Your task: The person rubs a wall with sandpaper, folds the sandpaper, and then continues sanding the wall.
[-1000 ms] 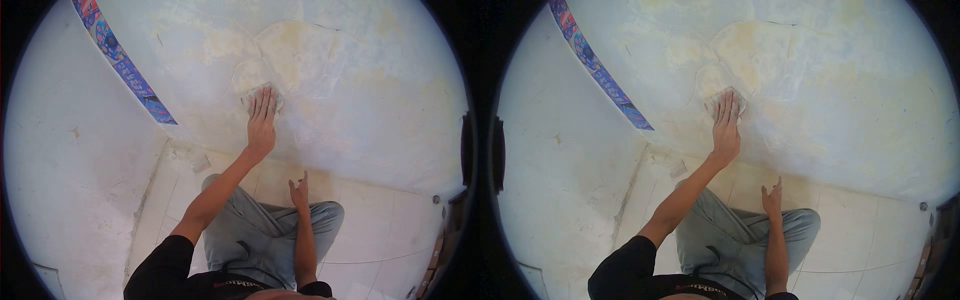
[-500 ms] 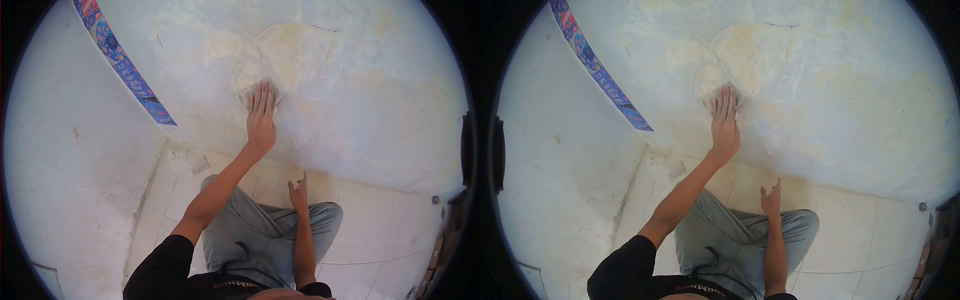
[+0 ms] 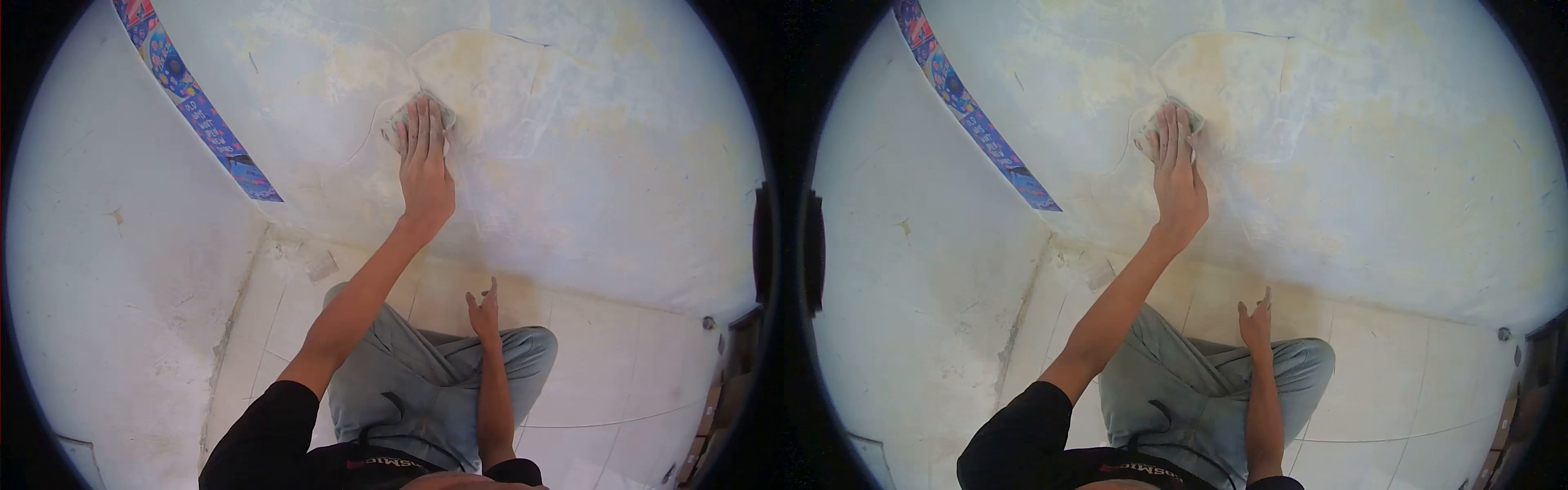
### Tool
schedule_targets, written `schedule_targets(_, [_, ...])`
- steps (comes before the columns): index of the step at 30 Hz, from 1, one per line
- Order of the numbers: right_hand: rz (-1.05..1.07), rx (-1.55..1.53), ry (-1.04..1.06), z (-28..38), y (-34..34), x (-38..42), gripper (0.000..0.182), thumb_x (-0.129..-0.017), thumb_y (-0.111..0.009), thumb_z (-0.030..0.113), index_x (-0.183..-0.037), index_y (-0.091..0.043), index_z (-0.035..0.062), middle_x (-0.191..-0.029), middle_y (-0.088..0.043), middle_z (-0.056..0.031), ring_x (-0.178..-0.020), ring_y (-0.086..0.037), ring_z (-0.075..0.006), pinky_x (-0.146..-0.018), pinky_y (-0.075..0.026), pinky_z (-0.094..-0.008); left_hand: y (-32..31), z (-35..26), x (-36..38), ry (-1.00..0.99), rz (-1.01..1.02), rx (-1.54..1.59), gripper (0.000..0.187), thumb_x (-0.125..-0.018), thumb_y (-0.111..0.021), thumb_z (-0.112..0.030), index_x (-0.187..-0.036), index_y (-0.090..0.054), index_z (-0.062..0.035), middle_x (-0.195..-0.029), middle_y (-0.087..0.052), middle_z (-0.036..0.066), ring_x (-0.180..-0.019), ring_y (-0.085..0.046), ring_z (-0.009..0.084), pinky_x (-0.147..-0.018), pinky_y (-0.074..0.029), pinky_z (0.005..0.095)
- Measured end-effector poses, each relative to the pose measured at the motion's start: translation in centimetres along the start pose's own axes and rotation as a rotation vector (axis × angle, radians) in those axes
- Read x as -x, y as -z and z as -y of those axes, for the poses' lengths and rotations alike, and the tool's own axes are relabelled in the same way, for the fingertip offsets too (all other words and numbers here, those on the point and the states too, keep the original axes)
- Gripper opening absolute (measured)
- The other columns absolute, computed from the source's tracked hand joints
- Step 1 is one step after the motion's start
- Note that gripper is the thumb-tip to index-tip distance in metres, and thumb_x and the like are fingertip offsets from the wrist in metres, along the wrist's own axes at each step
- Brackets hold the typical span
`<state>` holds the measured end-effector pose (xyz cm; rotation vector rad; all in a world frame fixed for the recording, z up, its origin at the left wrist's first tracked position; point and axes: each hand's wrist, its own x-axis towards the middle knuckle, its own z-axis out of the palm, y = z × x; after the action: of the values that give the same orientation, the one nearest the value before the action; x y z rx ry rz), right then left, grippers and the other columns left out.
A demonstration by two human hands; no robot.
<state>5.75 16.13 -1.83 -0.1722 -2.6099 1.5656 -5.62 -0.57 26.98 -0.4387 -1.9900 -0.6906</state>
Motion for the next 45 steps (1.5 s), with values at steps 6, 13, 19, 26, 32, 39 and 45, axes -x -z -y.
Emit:
schedule_targets(6, [0.013,-0.006,-0.009,0.7,0.0,0.0,0.082,-0.090,-0.068,0.021,-0.151,-0.018,-0.0028,-0.125,-0.050,-0.0311,-0.113,-0.053,-0.0401,-0.096,-0.043,-0.0473,-1.7,0.8,6.7,-0.019,0.132,-0.066,0.065,-0.080,-0.042,0.014,-0.145,-0.034,0.0114,-0.155,-0.031,0.026,-0.147,-0.024,0.0400,-0.119,-0.017,0.0534])
schedule_targets(13, [0.089,-0.027,-0.079,1.7,1.1,0.2,0.082,-0.091,-0.065,0.016,-0.153,-0.013,-0.0028,-0.141,-0.039,-0.0365,-0.131,-0.043,-0.0468,-0.106,-0.038,-0.0506,-0.7,-0.4,1.9,-0.023,0.006,-0.012,0.063,-0.082,-0.042,0.012,-0.145,-0.035,0.0116,-0.155,-0.031,0.026,-0.147,-0.024,0.0397,-0.119,-0.016,0.0533])
schedule_targets(19, [-0.004,-0.011,0.003,0.4,0.0,0.2,0.082,-0.090,-0.068,0.020,-0.151,-0.018,-0.0039,-0.123,-0.050,-0.0304,-0.113,-0.051,-0.0389,-0.098,-0.042,-0.0458,-2.6,1.1,5.8,-0.028,0.130,-0.009,0.060,-0.089,-0.037,0.009,-0.149,-0.028,0.0102,-0.157,-0.025,0.028,-0.148,-0.019,0.0423,-0.119,-0.013,0.0545])
schedule_targets(26, [-0.008,0.002,-0.036,1.1,0.5,0.3,0.083,-0.090,-0.068,0.019,-0.151,-0.017,-0.0041,-0.127,-0.048,-0.0313,-0.115,-0.051,-0.0392,-0.100,-0.041,-0.0459,-1.2,-0.4,3.5,0.033,0.027,-0.026,0.065,-0.082,-0.041,0.012,-0.147,-0.031,0.0114,-0.156,-0.027,0.027,-0.148,-0.022,0.0398,-0.119,-0.016,0.0537])
schedule_targets(32, [0.125,-0.059,-0.150,2.4,1.4,0.4,0.084,-0.091,-0.065,0.017,-0.153,-0.011,-0.0036,-0.145,-0.034,-0.0378,-0.134,-0.039,-0.0484,-0.110,-0.033,-0.0496,-1.6,0.4,2.9,0.042,0.053,-0.014,0.060,-0.092,-0.038,0.007,-0.150,-0.025,0.0098,-0.157,-0.024,0.028,-0.148,-0.018,0.0417,-0.120,-0.012,0.0547])
schedule_targets(39, [-0.009,-0.019,0.009,0.4,0.0,0.3,0.083,-0.090,-0.068,0.019,-0.151,-0.017,-0.0041,-0.135,-0.043,-0.0329,-0.117,-0.050,-0.0409,-0.101,-0.041,-0.0473,-1.6,0.2,5.7,0.029,0.079,-0.039,0.060,-0.089,-0.040,0.010,-0.147,-0.030,0.0107,-0.156,-0.028,0.026,-0.148,-0.022,0.0391,-0.120,-0.016,0.0528])
schedule_targets(45, [0.006,0.001,-0.026,0.5,0.2,0.1,0.083,-0.090,-0.068,0.019,-0.151,-0.017,-0.0041,-0.136,-0.043,-0.0330,-0.118,-0.050,-0.0418,-0.101,-0.041,-0.0475,-0.6,0.5,2.2,0.008,0.076,-0.016,0.059,-0.093,-0.039,0.005,-0.150,-0.024,0.0090,-0.158,-0.024,0.026,-0.148,-0.018,0.0406,-0.120,-0.011,0.0534])
